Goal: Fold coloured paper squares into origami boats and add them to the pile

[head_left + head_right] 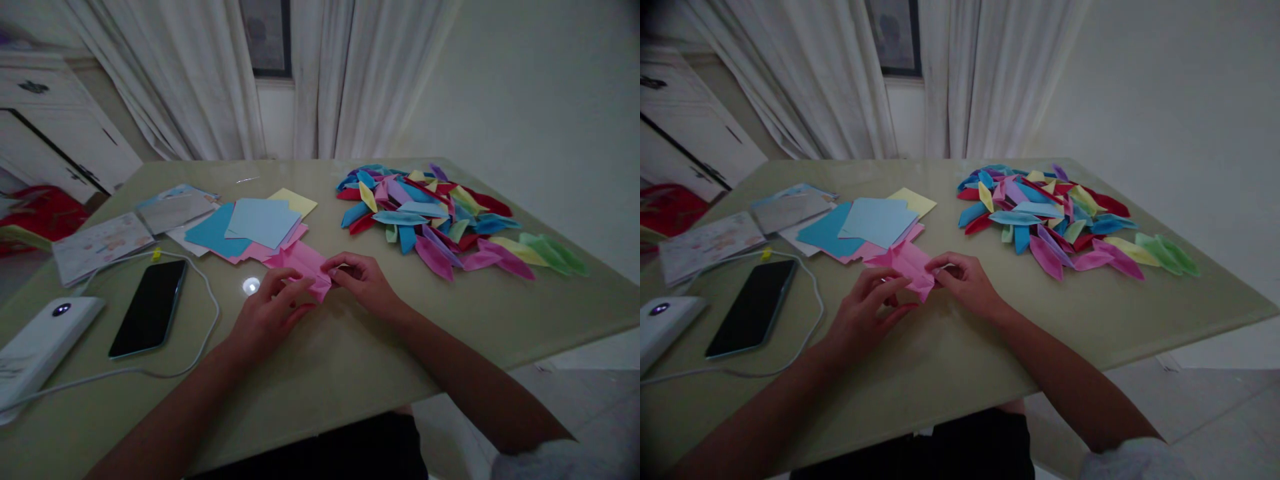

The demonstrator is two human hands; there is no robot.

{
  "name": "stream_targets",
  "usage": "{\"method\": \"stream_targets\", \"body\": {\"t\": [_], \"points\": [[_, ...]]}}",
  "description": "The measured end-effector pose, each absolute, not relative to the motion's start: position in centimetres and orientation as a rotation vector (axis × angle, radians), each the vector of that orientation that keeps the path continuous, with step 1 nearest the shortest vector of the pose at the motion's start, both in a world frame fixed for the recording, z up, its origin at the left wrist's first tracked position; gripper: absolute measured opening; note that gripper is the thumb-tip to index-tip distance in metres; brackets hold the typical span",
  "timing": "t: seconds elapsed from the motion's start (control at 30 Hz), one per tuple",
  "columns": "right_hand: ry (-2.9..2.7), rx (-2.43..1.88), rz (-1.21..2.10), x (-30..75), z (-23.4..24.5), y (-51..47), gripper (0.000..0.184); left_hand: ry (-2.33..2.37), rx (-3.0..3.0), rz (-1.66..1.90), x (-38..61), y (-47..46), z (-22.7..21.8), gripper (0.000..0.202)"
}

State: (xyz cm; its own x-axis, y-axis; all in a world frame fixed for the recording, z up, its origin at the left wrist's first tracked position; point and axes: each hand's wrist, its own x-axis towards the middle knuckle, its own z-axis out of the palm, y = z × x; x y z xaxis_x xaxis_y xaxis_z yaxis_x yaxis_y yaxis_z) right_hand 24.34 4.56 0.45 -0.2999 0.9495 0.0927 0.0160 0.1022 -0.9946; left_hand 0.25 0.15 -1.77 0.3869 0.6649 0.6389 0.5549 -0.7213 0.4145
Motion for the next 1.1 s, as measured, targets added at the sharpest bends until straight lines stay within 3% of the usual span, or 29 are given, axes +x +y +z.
{"method": "stream_targets", "body": {"t": [0.17, 0.5, 0.87, 1.1], "points": [[-1.503, -0.985, 1.361, 24.3, 0.5, 4.5, 0.014, 1.072, 2.528, 1.296, 0.3, 0.2, -1.8, 0.015], [-1.535, -0.874, 1.397, 24.3, 0.4, 4.3, 0.014, 1.174, 2.427, 1.416, 0.3, 0.1, -0.6, 0.024], [-1.729, -0.758, 1.318, 24.3, 0.5, 3.5, 0.022, 1.319, 2.372, 1.474, 0.6, 0.0, -0.1, 0.020], [-1.926, -0.652, 1.083, 24.2, 0.6, 3.3, 0.022, 1.275, 2.466, 1.506, 0.7, 0.2, -0.2, 0.047]]}}
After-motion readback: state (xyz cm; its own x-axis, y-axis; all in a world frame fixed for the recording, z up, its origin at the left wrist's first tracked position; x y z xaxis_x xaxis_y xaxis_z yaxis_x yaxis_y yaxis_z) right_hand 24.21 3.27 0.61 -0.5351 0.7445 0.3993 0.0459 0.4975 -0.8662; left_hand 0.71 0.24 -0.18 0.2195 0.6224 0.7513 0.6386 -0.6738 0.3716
